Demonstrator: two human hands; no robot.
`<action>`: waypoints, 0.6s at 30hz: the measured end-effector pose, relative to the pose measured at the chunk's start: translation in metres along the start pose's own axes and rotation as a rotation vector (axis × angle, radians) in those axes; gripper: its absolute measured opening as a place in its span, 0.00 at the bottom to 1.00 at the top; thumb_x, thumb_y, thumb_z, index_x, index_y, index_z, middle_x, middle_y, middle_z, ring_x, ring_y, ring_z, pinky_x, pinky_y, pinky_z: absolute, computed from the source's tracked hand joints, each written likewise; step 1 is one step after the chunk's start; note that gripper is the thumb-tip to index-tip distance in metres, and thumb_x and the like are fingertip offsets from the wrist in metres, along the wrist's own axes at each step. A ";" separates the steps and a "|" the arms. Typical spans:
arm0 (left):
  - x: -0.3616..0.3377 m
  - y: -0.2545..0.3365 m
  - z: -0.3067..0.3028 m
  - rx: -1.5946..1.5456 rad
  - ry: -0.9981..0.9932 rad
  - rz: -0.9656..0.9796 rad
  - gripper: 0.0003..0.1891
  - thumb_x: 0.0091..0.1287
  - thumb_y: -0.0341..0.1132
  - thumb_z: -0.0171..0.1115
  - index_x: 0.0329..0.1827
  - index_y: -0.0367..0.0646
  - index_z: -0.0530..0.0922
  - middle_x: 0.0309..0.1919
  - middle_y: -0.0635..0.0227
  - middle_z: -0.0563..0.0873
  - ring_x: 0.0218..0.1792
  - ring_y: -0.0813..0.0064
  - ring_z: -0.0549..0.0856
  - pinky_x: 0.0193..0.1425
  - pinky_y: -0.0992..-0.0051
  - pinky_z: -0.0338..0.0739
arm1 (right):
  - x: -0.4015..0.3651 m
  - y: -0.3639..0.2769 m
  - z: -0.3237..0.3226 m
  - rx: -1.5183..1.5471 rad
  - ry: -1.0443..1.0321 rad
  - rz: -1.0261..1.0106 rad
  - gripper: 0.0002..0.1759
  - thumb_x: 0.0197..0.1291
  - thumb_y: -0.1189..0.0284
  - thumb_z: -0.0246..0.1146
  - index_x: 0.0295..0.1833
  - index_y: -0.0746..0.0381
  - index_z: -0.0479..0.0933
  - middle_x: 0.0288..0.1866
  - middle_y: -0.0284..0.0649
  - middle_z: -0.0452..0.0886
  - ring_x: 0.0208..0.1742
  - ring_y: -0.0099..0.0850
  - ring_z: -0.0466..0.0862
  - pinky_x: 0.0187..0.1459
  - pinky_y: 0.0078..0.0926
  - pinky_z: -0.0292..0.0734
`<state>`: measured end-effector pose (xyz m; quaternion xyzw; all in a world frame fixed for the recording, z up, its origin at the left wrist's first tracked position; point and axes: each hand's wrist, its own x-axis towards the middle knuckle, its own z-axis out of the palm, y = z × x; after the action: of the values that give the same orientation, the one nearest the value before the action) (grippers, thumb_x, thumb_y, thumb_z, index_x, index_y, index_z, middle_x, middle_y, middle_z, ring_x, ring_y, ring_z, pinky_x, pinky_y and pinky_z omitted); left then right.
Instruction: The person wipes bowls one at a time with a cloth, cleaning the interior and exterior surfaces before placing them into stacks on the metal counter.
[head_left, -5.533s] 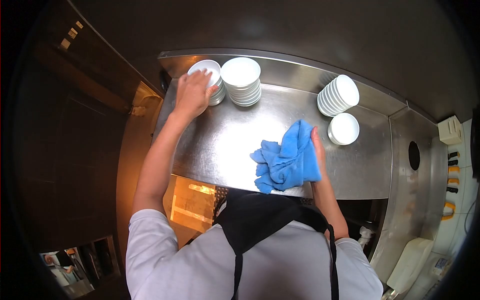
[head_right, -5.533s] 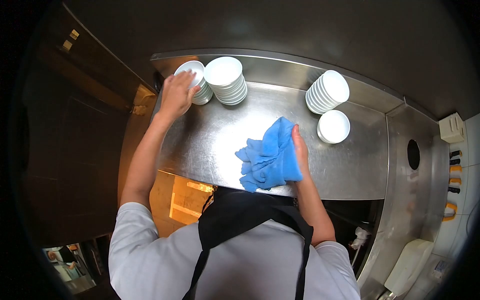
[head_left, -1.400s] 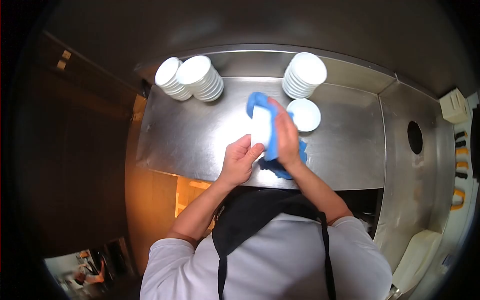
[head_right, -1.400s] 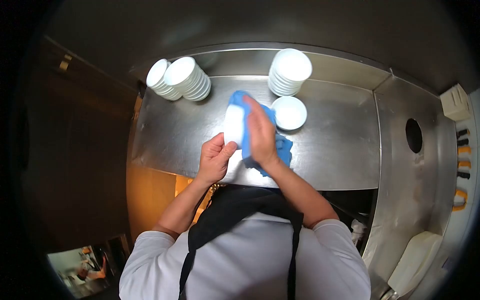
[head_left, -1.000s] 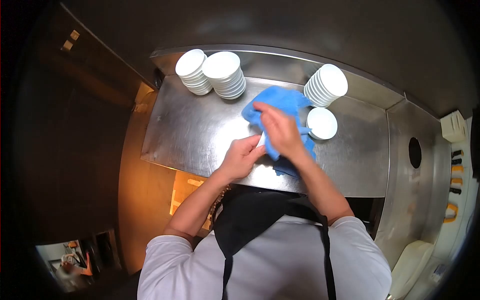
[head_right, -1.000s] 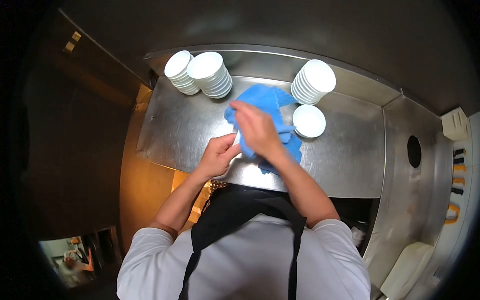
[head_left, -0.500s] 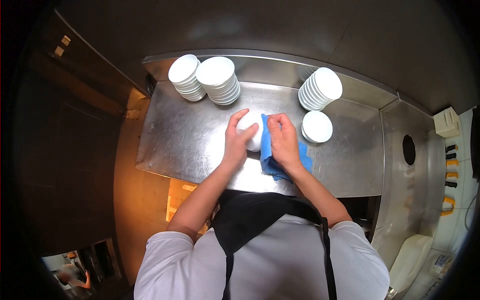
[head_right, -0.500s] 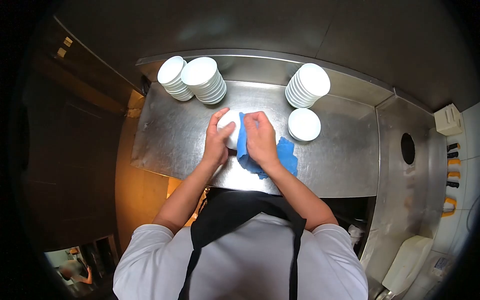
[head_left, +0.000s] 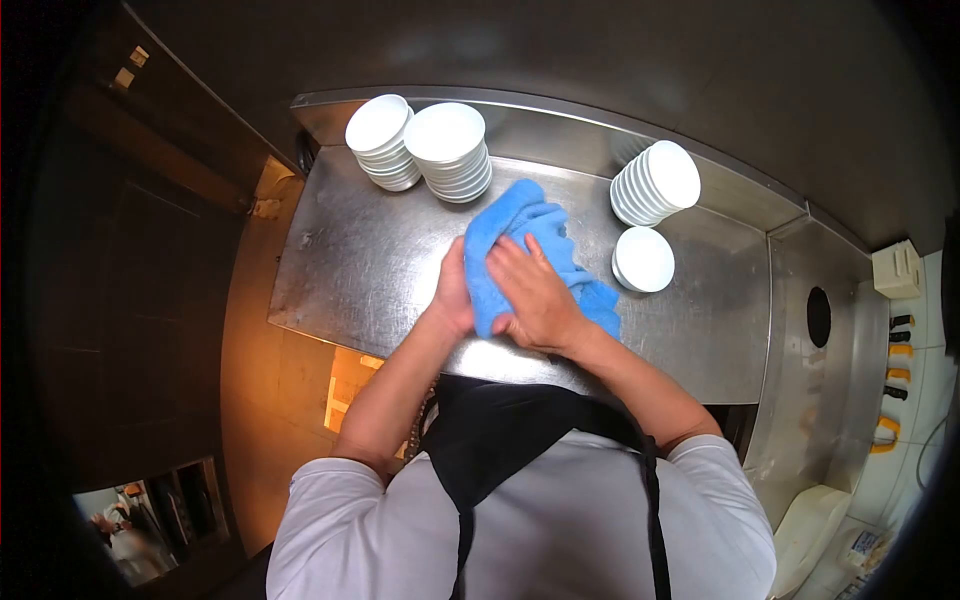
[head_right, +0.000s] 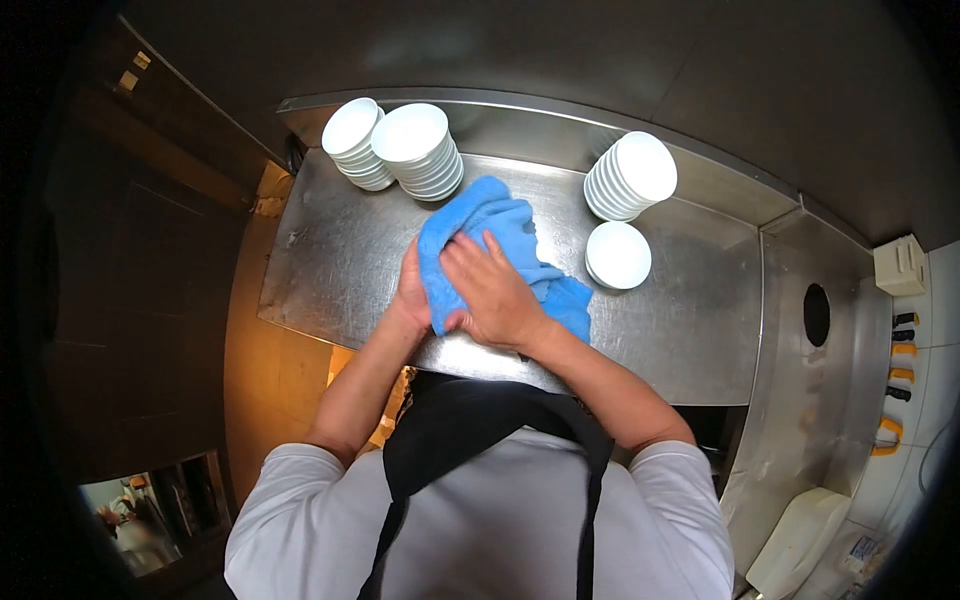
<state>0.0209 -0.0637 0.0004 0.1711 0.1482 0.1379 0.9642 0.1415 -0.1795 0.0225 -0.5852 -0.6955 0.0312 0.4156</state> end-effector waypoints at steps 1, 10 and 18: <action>-0.005 0.008 0.011 0.018 -0.060 -0.054 0.27 0.70 0.50 0.51 0.65 0.39 0.73 0.58 0.55 0.81 0.60 0.60 0.81 0.68 0.60 0.73 | -0.001 -0.002 -0.001 -0.064 -0.082 -0.032 0.33 0.59 0.65 0.69 0.66 0.66 0.69 0.60 0.56 0.76 0.66 0.55 0.73 0.67 0.49 0.67; 0.000 -0.001 -0.017 0.291 0.168 0.115 0.24 0.68 0.45 0.56 0.61 0.36 0.75 0.50 0.56 0.84 0.51 0.62 0.84 0.60 0.62 0.78 | -0.010 -0.015 0.027 0.702 0.073 0.662 0.14 0.64 0.68 0.69 0.46 0.68 0.81 0.32 0.42 0.86 0.36 0.30 0.85 0.42 0.29 0.79; 0.001 0.011 -0.010 0.080 0.109 -0.012 0.29 0.70 0.54 0.52 0.63 0.40 0.76 0.59 0.55 0.82 0.60 0.60 0.82 0.69 0.58 0.74 | 0.008 -0.007 -0.017 0.059 0.094 0.096 0.22 0.62 0.66 0.68 0.56 0.69 0.77 0.52 0.52 0.82 0.56 0.41 0.80 0.61 0.39 0.73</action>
<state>0.0159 -0.0501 -0.0047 0.2008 0.2070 0.1352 0.9479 0.1464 -0.1827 0.0420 -0.6062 -0.6452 0.0438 0.4629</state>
